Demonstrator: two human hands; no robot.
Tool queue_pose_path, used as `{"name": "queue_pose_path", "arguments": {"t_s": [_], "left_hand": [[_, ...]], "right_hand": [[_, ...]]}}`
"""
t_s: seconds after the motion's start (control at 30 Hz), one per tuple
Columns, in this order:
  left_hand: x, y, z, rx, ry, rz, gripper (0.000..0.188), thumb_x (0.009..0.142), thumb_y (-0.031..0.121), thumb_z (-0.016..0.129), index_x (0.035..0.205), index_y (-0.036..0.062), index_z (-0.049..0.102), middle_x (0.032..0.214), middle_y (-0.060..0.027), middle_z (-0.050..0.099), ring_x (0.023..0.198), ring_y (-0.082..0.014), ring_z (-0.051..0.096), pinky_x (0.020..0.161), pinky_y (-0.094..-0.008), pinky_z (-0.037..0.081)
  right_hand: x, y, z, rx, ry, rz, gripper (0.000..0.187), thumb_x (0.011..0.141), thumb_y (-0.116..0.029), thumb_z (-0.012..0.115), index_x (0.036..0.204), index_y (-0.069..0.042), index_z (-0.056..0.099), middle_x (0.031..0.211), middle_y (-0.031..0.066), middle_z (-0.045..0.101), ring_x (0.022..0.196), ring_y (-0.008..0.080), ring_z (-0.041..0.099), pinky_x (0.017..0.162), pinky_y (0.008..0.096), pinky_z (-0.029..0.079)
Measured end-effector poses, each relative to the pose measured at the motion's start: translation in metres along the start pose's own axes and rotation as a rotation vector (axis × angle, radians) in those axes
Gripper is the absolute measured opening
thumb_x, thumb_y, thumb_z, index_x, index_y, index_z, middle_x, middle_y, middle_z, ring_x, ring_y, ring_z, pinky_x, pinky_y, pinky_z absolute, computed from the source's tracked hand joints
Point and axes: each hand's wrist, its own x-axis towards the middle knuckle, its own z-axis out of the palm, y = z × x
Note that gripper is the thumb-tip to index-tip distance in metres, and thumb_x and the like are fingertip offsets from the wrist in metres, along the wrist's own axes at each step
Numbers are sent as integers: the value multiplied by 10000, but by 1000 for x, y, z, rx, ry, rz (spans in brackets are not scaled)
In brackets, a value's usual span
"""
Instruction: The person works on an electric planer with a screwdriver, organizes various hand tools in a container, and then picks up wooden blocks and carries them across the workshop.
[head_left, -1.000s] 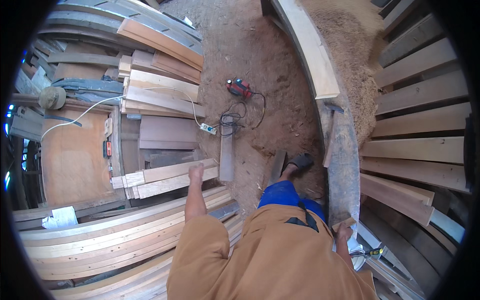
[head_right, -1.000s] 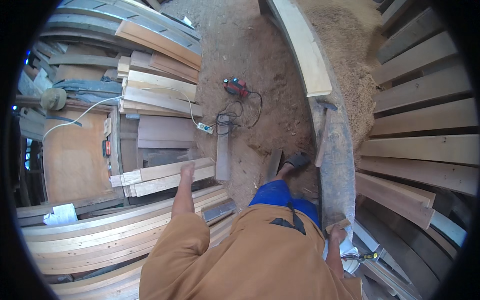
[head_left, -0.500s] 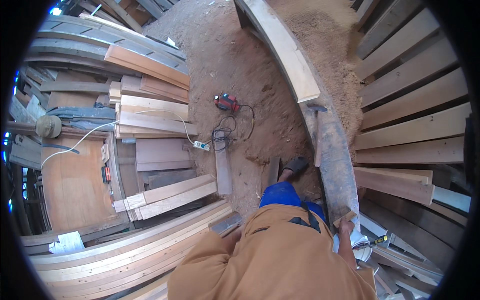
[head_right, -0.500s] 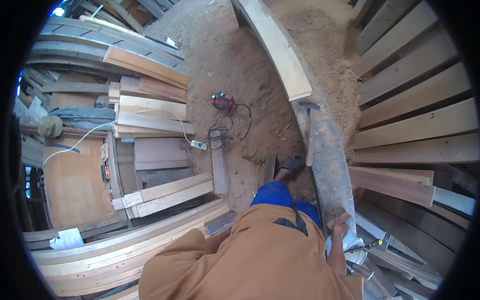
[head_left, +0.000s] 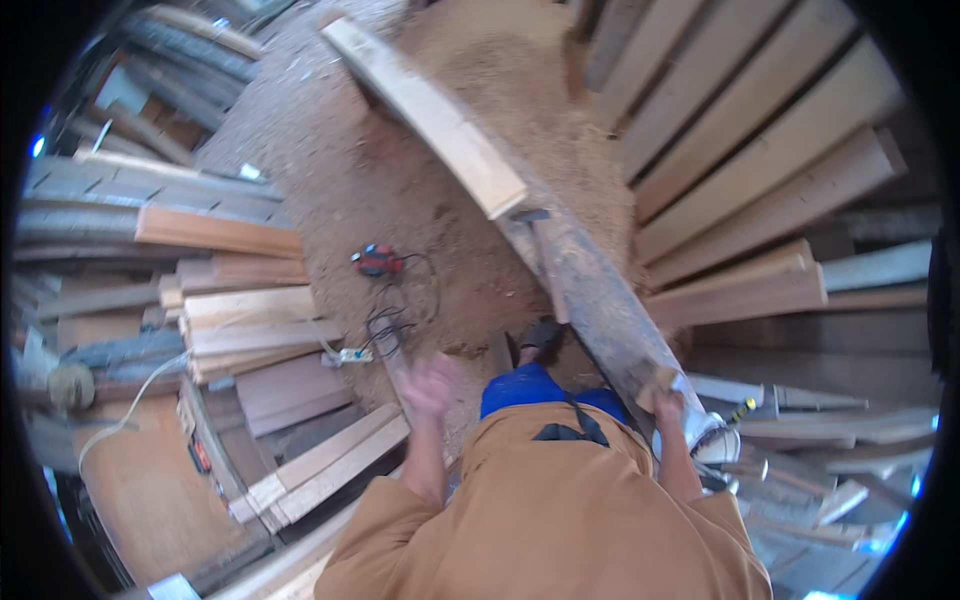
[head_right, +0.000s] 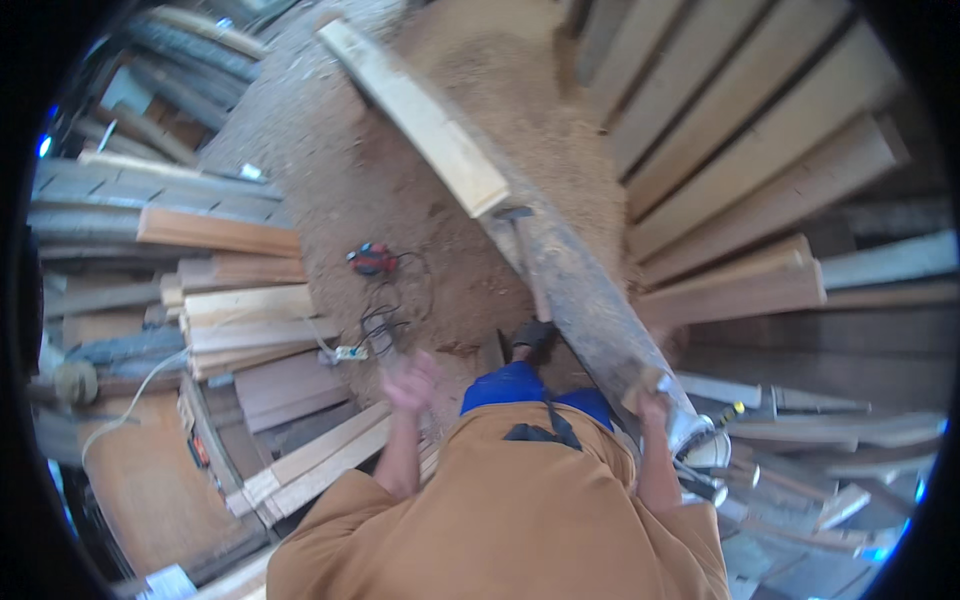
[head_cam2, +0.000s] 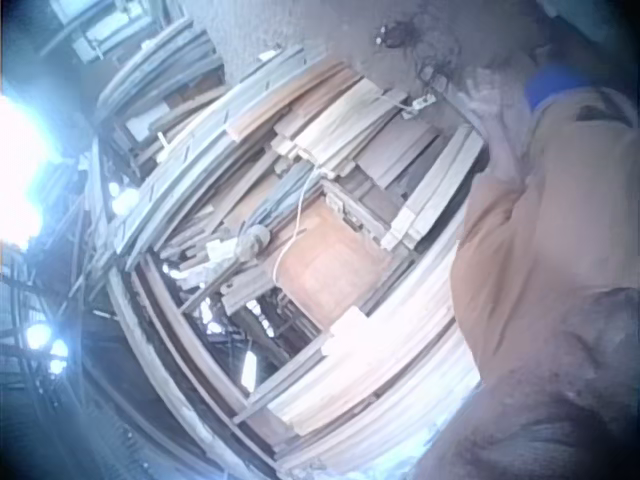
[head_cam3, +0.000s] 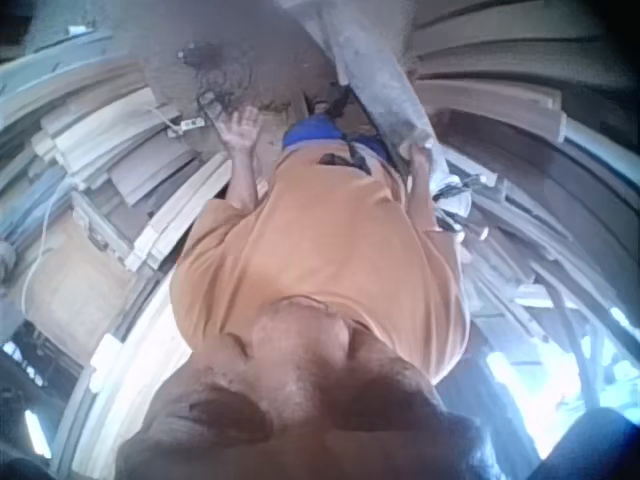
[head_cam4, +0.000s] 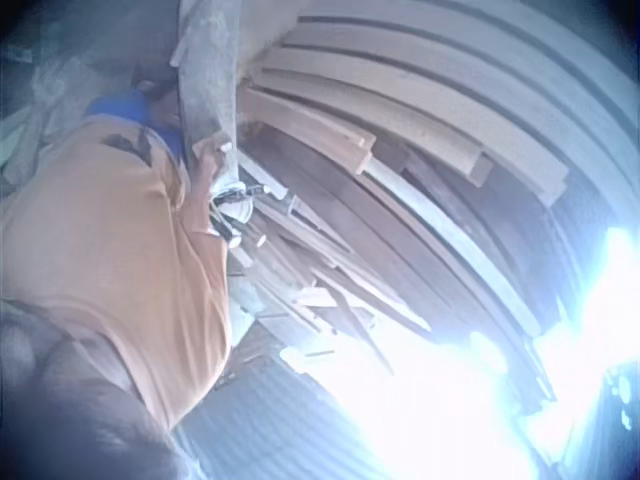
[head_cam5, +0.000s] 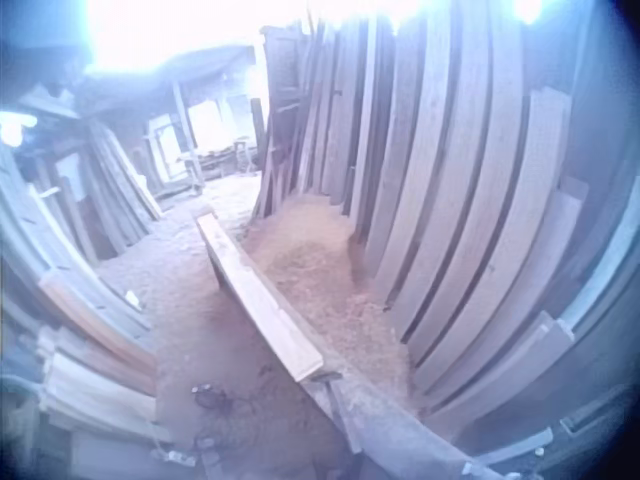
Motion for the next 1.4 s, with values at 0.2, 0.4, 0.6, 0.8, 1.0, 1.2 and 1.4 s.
{"name": "queue_pose_path", "arguments": {"t_s": [0.2,0.4,0.6,0.8,1.0,1.2,1.4], "left_hand": [[80,26,120,663,-158,-160,570,1013,555,496,1403,140,482,1272,-134,633,1040,-295,653,918,-462,527],[90,-90,116,1498,-139,-418,437,1017,408,538,1348,122,538,1115,-88,693,834,-195,674,733,-349,548],[61,-197,154,2120,-849,-564,426,983,329,608,1314,62,583,1100,-132,713,900,-197,687,789,-342,549],[61,-246,208,2407,-1335,-472,474,972,292,625,1356,25,546,1216,-193,687,1082,-281,691,943,-397,544],[13,-339,249,2154,-1571,-579,526,942,221,675,1388,0,505,1230,-186,677,1082,-255,686,928,-386,553],[-78,-443,246,1856,-1712,-603,514,945,249,668,1357,-21,524,1217,-188,679,1088,-239,678,904,-381,556],[-106,-483,217,1943,-1576,-646,340,1003,236,553,1218,-24,594,1127,-220,697,863,-255,744,791,-400,580]], "right_hand": [[-69,-144,-44,386,-229,-52,342,820,-274,752,957,31,682,865,126,695,718,200,646,616,398,510],[-74,-179,-34,-111,-49,143,415,883,-273,658,1200,-15,589,1143,259,689,1101,388,675,937,502,523],[-80,-150,-18,-121,-28,210,445,909,-251,628,1280,-45,495,1207,249,659,1175,423,624,987,506,506],[-119,-160,-42,11,84,233,527,895,-307,653,1321,-29,512,1175,258,671,1129,421,632,978,506,500],[-192,-160,-135,307,275,249,301,905,-305,639,1026,-44,727,974,256,715,990,422,684,892,510,517],[-215,-92,-199,270,612,294,195,904,-196,654,982,-22,693,877,235,712,877,409,702,798,487,536],[-219,-45,-233,259,545,296,277,915,-233,651,1107,-35,674,926,245,717,923,436,688,847,510,526]]}}
